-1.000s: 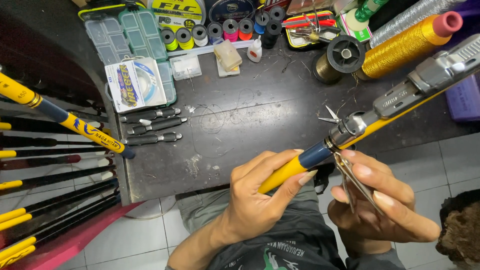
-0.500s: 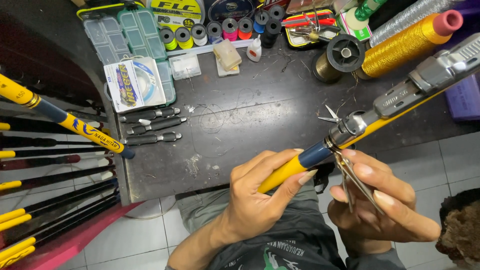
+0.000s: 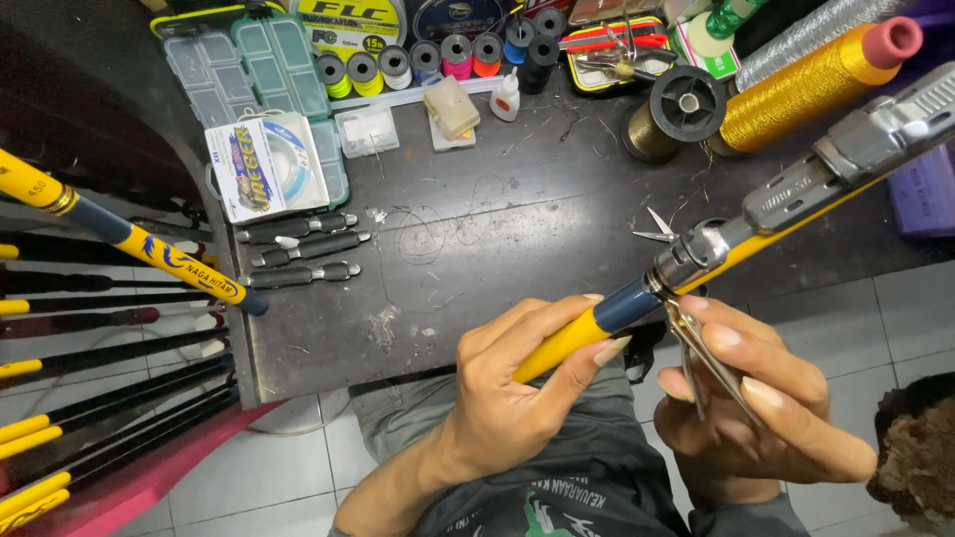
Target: The person assembles a yellow and blue fishing rod by connecting its sections. They use scissors to trim a line or thread attached to the rod and then wrap a yellow rubber band around the handle area.
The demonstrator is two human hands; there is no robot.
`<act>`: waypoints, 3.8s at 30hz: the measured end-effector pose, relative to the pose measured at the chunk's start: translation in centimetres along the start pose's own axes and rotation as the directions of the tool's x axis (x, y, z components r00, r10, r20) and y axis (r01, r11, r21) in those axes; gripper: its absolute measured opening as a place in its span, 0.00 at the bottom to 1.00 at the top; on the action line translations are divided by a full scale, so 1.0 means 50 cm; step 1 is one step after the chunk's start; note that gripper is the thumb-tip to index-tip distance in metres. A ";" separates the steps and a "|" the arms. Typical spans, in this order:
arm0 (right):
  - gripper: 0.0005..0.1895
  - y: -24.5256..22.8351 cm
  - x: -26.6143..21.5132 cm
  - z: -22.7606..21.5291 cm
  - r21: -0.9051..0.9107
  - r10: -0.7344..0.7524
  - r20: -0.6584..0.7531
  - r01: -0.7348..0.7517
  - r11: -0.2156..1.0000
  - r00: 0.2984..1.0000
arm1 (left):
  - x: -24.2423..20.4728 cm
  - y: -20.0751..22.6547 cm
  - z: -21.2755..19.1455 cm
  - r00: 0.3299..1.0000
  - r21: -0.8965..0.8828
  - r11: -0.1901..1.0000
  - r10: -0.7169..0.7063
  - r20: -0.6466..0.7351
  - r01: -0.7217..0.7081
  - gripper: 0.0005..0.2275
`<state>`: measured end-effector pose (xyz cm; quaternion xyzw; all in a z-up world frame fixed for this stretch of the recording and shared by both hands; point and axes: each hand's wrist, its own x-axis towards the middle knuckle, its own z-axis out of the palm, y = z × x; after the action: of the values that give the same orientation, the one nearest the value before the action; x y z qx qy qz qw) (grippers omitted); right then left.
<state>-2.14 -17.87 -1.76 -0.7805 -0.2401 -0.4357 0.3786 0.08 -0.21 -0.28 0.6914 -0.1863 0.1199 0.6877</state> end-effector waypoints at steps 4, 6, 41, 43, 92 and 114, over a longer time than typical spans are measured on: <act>0.21 -0.002 0.008 0.006 0.011 -0.007 -0.006 0.007 1.000 1.000 | -0.001 -0.003 0.002 1.000 -0.002 1.000 0.009 -0.008 -0.009 0.11; 0.20 -0.003 0.010 0.009 0.017 -0.015 -0.030 0.015 1.000 0.999 | -0.001 -0.003 0.002 1.000 0.004 1.000 0.019 -0.011 -0.019 0.11; 0.14 0.200 -0.080 0.083 -0.333 0.726 0.489 -0.666 0.667 0.483 | -0.101 -0.067 -0.136 0.965 0.184 0.980 -0.120 0.232 0.078 0.14; 0.14 0.199 -0.074 0.080 -0.353 0.781 0.470 -0.724 0.593 0.411 | -0.118 -0.074 -0.156 0.961 0.188 0.977 -0.140 0.237 0.096 0.11; 0.20 0.176 0.040 -0.024 0.706 0.803 0.122 -0.620 0.342 0.583 | -0.228 -0.028 -0.306 0.984 0.815 0.566 0.178 0.025 -0.123 0.09; 0.17 0.178 0.021 -0.056 0.773 0.691 0.204 -0.547 0.321 0.693 | -0.188 -0.038 -0.268 0.888 0.899 0.439 0.411 -0.205 0.004 0.17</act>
<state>3.27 -25.40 -3.34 -0.5212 -0.0556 -0.1658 0.8354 -6.38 13.98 -5.64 0.8767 -0.0385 0.4190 0.2331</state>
